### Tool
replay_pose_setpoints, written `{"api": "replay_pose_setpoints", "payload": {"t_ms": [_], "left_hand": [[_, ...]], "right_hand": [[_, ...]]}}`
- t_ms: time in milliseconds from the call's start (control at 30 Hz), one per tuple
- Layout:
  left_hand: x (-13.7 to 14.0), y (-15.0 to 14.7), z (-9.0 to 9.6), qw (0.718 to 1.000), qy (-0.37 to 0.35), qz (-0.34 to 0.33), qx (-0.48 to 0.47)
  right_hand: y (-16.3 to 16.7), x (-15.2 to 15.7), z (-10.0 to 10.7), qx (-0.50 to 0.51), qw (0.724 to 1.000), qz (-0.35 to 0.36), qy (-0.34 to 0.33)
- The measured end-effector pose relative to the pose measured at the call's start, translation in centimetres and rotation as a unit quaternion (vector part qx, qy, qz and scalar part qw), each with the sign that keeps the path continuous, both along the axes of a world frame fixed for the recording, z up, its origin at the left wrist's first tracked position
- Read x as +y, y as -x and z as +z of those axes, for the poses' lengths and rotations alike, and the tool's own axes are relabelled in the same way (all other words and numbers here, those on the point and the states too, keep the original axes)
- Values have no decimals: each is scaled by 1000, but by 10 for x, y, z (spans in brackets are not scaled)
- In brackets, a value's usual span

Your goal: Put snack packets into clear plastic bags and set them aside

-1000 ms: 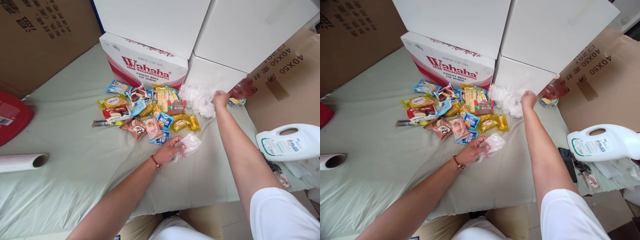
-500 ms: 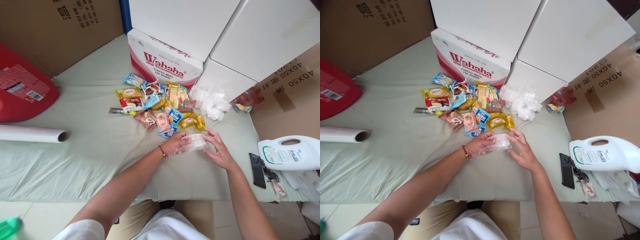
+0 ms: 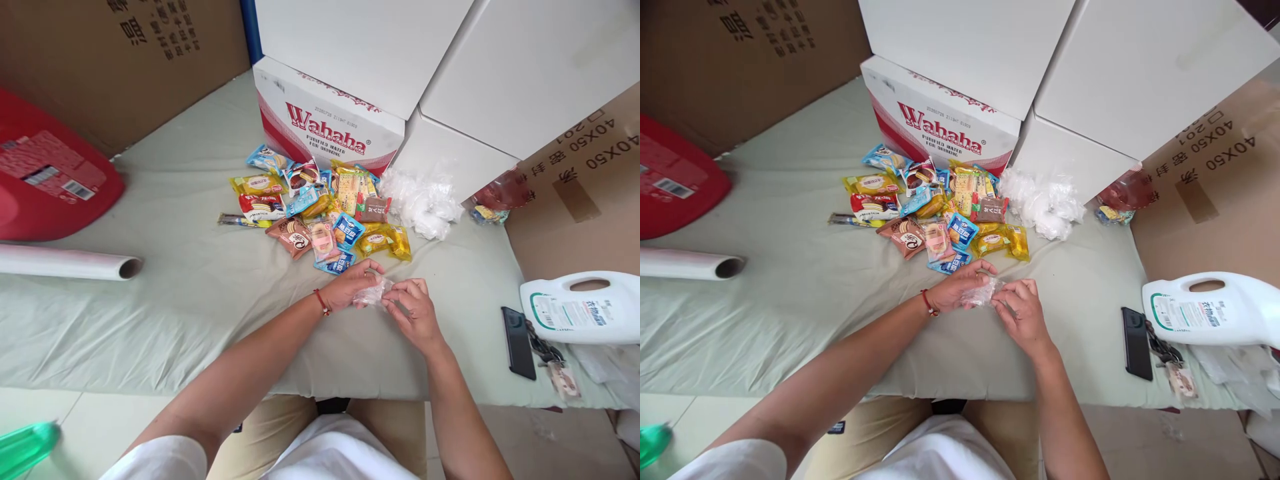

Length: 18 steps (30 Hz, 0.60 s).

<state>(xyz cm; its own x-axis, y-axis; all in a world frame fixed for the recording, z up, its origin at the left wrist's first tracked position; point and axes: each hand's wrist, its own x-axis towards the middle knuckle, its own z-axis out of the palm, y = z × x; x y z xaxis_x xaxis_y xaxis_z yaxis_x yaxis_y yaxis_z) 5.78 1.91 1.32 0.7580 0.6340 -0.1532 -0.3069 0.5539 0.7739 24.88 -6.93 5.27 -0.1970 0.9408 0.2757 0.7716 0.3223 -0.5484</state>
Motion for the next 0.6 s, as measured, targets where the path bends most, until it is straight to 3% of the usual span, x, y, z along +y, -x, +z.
{"api": "replay_pose_setpoints", "payload": {"t_ms": [133,267,467,600], "left_hand": [[2,2,-2,998,34,30,-38],[-3,-3,-5,998,-26,61,-21],[-7,-11,-14,991,-92,73,69],[-1,-9,-16,993,-57,96,22]], "right_hand": [[8,-6,-11,114,984,-130,32],[21,-8,-24,217,945,-232,83],[30,-3,-29,290,920,-246,89],[25,-3,-25,471,831,-264,132]]}}
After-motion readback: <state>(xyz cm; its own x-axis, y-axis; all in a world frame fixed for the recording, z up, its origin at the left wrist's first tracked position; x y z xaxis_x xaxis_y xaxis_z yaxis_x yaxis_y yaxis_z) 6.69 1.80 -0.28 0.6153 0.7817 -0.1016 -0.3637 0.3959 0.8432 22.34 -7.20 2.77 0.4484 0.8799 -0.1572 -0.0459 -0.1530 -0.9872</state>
